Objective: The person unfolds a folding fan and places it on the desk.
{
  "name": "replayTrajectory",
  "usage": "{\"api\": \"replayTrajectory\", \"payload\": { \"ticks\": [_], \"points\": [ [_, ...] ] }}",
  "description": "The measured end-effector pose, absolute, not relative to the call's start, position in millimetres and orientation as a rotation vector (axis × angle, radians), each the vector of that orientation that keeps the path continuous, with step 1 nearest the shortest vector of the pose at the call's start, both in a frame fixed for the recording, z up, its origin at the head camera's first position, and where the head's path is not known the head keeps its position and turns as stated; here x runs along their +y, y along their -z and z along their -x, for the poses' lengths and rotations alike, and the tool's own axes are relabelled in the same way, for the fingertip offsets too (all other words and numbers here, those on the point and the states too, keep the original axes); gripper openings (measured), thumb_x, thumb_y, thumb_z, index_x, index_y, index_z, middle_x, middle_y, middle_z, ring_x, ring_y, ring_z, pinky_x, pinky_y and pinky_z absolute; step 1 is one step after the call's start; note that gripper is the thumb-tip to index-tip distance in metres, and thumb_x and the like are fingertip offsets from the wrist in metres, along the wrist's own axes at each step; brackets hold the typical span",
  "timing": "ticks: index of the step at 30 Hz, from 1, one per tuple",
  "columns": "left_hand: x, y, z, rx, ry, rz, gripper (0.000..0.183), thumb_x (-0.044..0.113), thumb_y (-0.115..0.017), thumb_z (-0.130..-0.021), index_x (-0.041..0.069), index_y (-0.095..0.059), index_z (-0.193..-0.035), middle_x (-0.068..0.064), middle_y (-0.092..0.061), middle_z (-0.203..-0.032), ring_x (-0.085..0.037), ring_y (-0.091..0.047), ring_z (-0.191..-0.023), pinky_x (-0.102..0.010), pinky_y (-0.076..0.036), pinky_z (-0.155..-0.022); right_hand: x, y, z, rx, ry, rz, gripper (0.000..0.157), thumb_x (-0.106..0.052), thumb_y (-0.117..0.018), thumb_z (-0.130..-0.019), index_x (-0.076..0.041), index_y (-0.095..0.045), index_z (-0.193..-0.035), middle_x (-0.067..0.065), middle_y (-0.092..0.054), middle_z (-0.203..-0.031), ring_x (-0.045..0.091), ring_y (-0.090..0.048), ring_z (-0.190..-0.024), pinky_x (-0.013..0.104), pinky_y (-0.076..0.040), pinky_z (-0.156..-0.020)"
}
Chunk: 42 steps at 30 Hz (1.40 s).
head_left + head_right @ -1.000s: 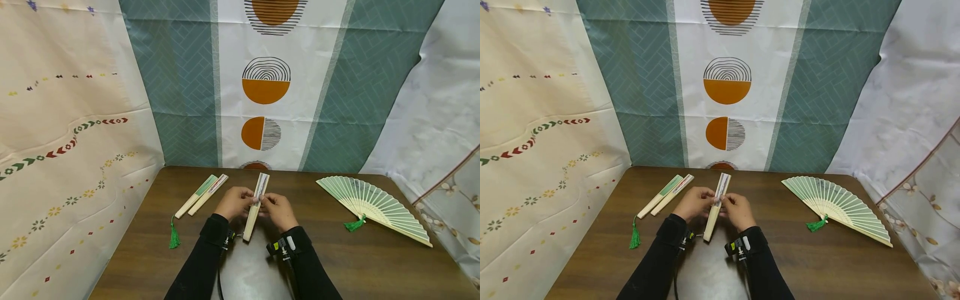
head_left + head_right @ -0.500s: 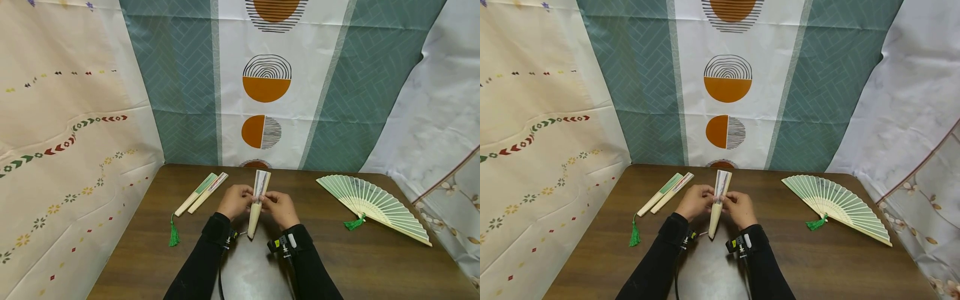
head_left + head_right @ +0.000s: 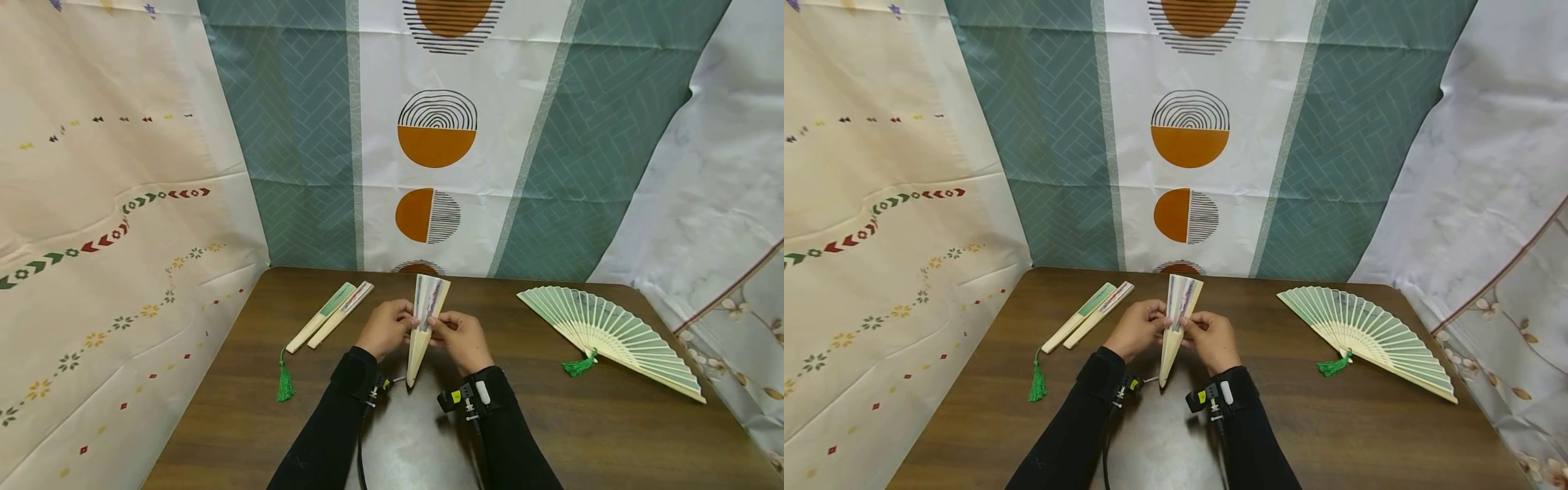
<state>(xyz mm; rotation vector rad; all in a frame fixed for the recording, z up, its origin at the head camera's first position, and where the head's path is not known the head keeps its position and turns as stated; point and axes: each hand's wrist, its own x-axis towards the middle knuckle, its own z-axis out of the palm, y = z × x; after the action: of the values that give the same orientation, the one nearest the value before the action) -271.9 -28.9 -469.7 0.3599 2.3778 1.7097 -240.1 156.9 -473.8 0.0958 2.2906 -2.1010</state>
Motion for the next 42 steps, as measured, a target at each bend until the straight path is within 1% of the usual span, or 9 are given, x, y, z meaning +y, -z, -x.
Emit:
{"api": "replayTrajectory", "payload": {
  "ticks": [6, 10, 17, 21, 26, 30, 35, 39, 42],
  "points": [
    [-28.0, 470.5, 272.3, 2.338, -1.795, -0.338, 0.012, 0.002, -0.064, -0.114, -0.005, -0.072, -0.12, -0.021, -0.081, -0.109, -0.012, -0.067, -0.083, -0.051, -0.071, -0.084, 157.8, 471.3, 240.0, 2.243, 2.167, -0.145, 0.026, -0.006, -0.071, -0.113, 0.015, -0.075, -0.128, 0.017, -0.083, -0.105, 0.008, -0.079, -0.085, 0.025, -0.073, -0.081],
    [-28.6, 470.6, 272.8, 2.283, -1.879, -0.313, 0.013, 0.0, -0.062, -0.115, -0.007, -0.07, -0.121, -0.024, -0.08, -0.113, -0.012, -0.07, -0.088, -0.054, -0.072, -0.089, 160.1, 469.0, 240.4, 2.214, 2.223, -0.178, 0.027, -0.005, -0.071, -0.113, 0.017, -0.074, -0.129, 0.014, -0.084, -0.104, 0.007, -0.079, -0.085, 0.021, -0.071, -0.078],
    [-31.6, 469.7, 275.1, 2.255, -1.948, -0.265, 0.014, 0.002, -0.062, -0.115, -0.005, -0.07, -0.125, -0.021, -0.08, -0.113, -0.013, -0.071, -0.089, -0.056, -0.071, -0.093, 163.7, 469.2, 240.6, 2.221, 2.282, -0.221, 0.031, -0.008, -0.07, -0.114, 0.017, -0.073, -0.132, 0.017, -0.084, -0.109, 0.006, -0.08, -0.086, 0.022, -0.072, -0.08],
    [-32.7, 469.7, 276.4, 2.211, -2.028, -0.207, 0.012, 0.001, -0.063, -0.115, -0.006, -0.069, -0.122, -0.011, -0.077, -0.104, -0.012, -0.068, -0.087, -0.05, -0.071, -0.09, 165.5, 469.2, 240.6, 2.217, 2.32, -0.266, 0.032, -0.01, -0.07, -0.115, 0.017, -0.072, -0.133, 0.016, -0.082, -0.11, 0.006, -0.08, -0.086, 0.023, -0.072, -0.083],
    [-32.7, 469.5, 278.6, 2.143, -2.137, -0.139, 0.008, 0.001, -0.064, -0.114, -0.005, -0.069, -0.116, -0.001, -0.075, -0.099, -0.01, -0.067, -0.088, -0.042, -0.069, -0.086, 168.2, 467.8, 241.1, 2.197, 2.357, -0.323, 0.031, -0.011, -0.069, -0.115, 0.015, -0.073, -0.132, 0.004, -0.078, -0.1, 0.005, -0.078, -0.084, 0.02, -0.071, -0.08],
    [-33.9, 469.1, 279.3, 2.102, -2.19, -0.11, 0.009, 0.001, -0.063, -0.115, -0.004, -0.07, -0.116, -0.002, -0.076, -0.1, -0.01, -0.068, -0.09, -0.043, -0.068, -0.088, 170.1, 468.4, 242.5, 2.166, 2.387, -0.355, 0.031, -0.011, -0.069, -0.115, 0.015, -0.073, -0.131, -0.002, -0.077, -0.093, 0.005, -0.077, -0.081, 0.019, -0.07, -0.077],
    [-35.7, 468.8, 280.6, 2.074, -2.229, -0.087, 0.011, 0.001, -0.063, -0.115, -0.004, -0.07, -0.12, -0.001, -0.076, -0.101, -0.01, -0.069, -0.093, -0.047, -0.068, -0.093, 172.0, 468.4, 243.9, 2.117, 2.442, -0.374, 0.032, -0.011, -0.07, -0.114, 0.017, -0.071, -0.13, -0.005, -0.078, -0.09, 0.004, -0.078, -0.08, 0.019, -0.071, -0.077],
    [-36.6, 469.8, 282.4, 2.042, -2.276, -0.069, 0.011, 0.001, -0.064, -0.115, -0.005, -0.07, -0.121, -0.001, -0.078, -0.103, -0.009, -0.07, -0.094, -0.042, -0.068, -0.09, 173.7, 468.5, 245.2, 2.083, 2.483, -0.383, 0.032, -0.011, -0.071, -0.114, 0.017, -0.07, -0.13, -0.005, -0.079, -0.09, 0.004, -0.079, -0.08, 0.02, -0.071, -0.078],
    [-37.5, 471.8, 283.4, 2.012, -2.313, -0.054, 0.013, 0.001, -0.064, -0.114, -0.005, -0.071, -0.123, -0.006, -0.081, -0.108, -0.01, -0.072, -0.094, -0.037, -0.068, -0.087, 174.8, 468.6, 245.9, 2.061, 2.506, -0.394, 0.033, -0.01, -0.07, -0.114, 0.018, -0.069, -0.132, -0.005, -0.079, -0.09, 0.004, -0.079, -0.08, 0.02, -0.071, -0.078]
  ]
}}
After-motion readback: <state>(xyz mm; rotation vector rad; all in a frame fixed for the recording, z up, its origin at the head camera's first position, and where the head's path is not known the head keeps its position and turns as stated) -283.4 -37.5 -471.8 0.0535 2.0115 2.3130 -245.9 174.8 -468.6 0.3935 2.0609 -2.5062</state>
